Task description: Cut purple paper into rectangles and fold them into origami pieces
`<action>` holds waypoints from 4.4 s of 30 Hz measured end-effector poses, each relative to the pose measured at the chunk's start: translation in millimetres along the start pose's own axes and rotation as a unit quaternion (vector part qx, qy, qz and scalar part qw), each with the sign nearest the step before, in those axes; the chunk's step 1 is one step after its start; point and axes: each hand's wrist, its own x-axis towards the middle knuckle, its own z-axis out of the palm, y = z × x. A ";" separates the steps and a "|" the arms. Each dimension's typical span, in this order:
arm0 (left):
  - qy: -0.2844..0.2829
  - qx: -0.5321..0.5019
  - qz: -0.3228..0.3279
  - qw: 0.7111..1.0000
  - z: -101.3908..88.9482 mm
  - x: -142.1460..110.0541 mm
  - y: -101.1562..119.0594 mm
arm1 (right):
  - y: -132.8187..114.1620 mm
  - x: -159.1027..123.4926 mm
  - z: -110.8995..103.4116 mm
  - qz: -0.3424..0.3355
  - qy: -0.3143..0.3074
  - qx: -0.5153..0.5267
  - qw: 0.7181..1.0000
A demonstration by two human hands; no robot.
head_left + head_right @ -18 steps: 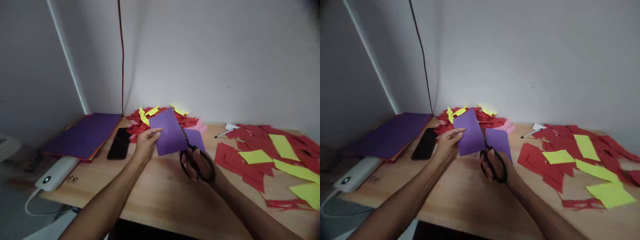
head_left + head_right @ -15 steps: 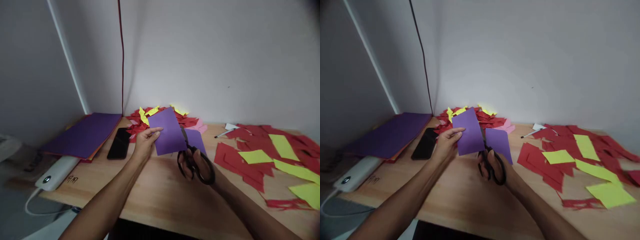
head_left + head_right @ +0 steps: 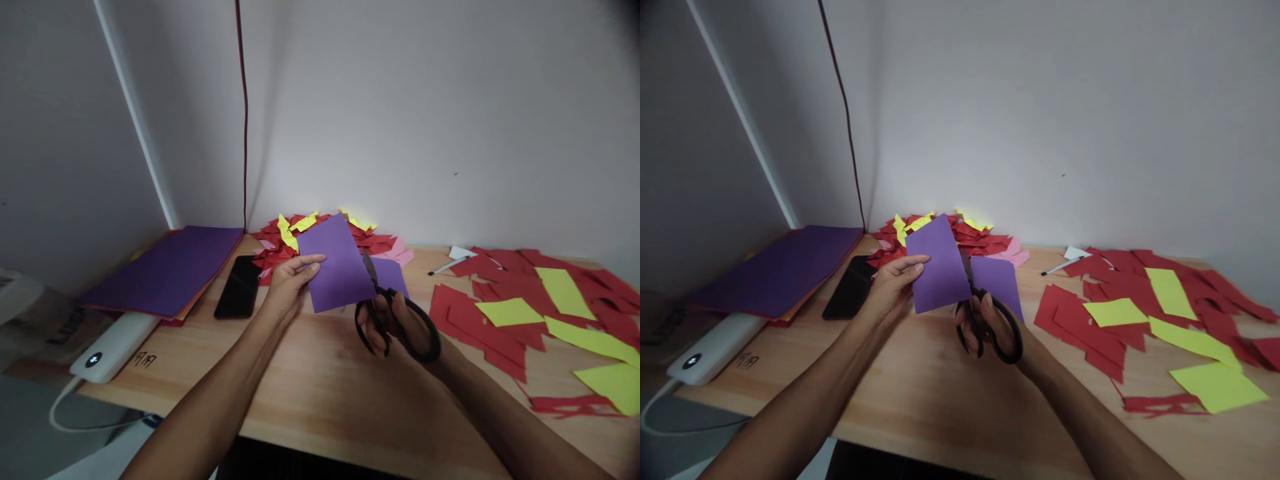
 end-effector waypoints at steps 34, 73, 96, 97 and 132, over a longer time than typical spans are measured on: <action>0.012 0.022 0.010 1.000 2.9 -0.9 -5.1 | 2.2 -1.3 2.7 0.031 0.118 -0.024 0.992; -0.015 0.190 0.086 0.978 -2.3 -1.9 13.0 | -18.8 -6.8 -10.0 0.074 0.001 -0.033 0.997; -0.033 0.060 -0.028 0.997 1.0 -3.1 -7.2 | -25.2 -2.2 2.1 0.013 0.018 -0.070 0.997; -0.031 0.060 -0.029 0.997 0.9 -3.1 -6.8 | -24.9 -3.3 0.8 0.020 0.013 -0.068 0.997; -0.040 -0.054 -0.101 0.993 7.2 -7.5 -12.4 | -8.7 -9.2 -10.7 -0.050 0.046 -0.190 0.979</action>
